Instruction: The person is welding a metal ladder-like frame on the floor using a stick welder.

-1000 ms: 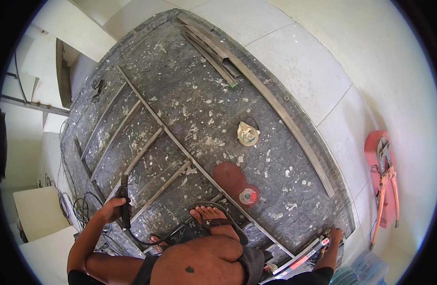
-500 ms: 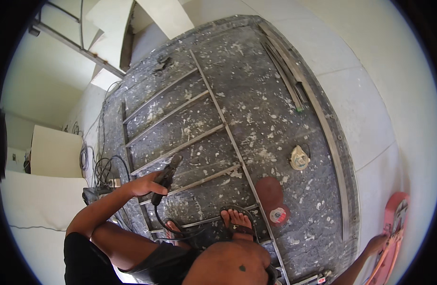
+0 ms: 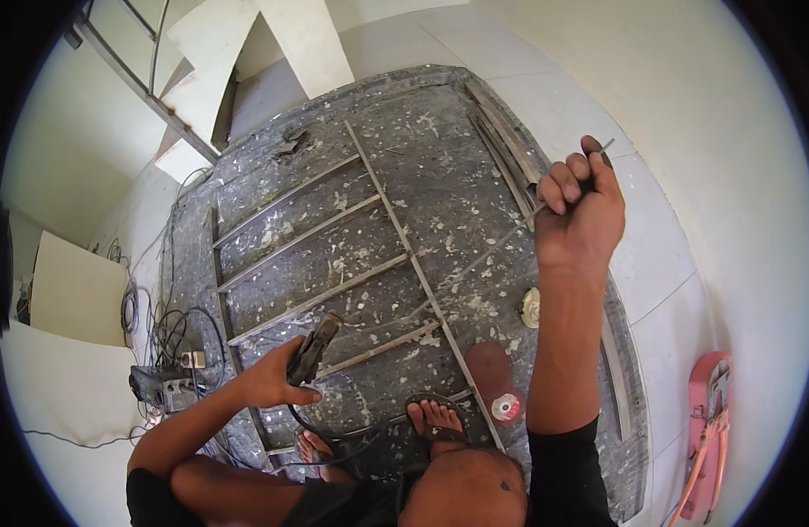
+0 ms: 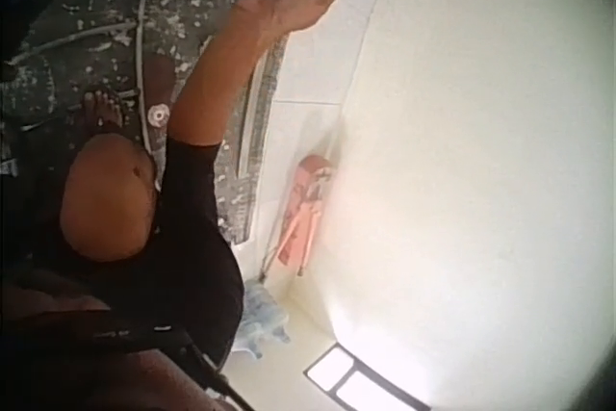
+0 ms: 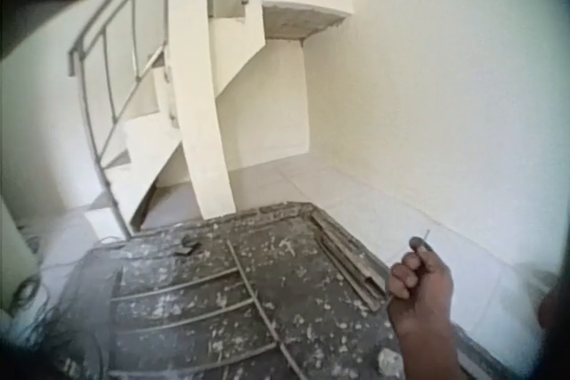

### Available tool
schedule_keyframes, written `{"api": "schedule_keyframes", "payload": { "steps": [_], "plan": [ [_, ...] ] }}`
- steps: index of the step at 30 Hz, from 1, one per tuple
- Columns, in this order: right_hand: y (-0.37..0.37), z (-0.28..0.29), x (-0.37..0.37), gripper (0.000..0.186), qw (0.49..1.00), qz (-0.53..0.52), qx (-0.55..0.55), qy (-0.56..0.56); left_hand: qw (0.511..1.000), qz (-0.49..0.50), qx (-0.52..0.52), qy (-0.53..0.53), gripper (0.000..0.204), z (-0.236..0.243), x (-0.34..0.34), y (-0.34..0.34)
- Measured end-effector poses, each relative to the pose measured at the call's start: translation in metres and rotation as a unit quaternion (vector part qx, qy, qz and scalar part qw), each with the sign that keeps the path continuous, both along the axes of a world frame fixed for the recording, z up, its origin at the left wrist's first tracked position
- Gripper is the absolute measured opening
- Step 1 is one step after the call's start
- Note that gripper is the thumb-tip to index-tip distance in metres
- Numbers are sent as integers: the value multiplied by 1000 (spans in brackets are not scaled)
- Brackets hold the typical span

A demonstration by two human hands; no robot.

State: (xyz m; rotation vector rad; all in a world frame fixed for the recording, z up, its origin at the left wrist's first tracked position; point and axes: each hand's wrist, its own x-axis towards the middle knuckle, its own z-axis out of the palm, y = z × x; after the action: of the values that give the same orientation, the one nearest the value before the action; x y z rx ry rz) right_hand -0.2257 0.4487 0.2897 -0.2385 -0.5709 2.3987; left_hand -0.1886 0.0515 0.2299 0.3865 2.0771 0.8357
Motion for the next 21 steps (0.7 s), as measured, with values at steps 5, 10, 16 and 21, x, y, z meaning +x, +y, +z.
{"api": "schedule_keyframes", "payload": {
  "steps": [5, 10, 16, 21],
  "plan": [
    [-35, 1, -10, 16, 999, 15, 19, 24, 999, 20, 28, 38, 65, 6, 17, -19],
    [-64, 14, -7, 17, 996, 15, 65, 56, 996, 6, 44, 78, 62, 19, 20, -26],
    [-103, 39, 2, 19, 979, 65, 159, 109, 982, -70, 13, 176, 60, 23, 25, -22],
    [-126, 52, 9, 21, 970, 92, 200, 106, 957, -84, -4, 276, 57, 21, 28, -21]
  ]
}}
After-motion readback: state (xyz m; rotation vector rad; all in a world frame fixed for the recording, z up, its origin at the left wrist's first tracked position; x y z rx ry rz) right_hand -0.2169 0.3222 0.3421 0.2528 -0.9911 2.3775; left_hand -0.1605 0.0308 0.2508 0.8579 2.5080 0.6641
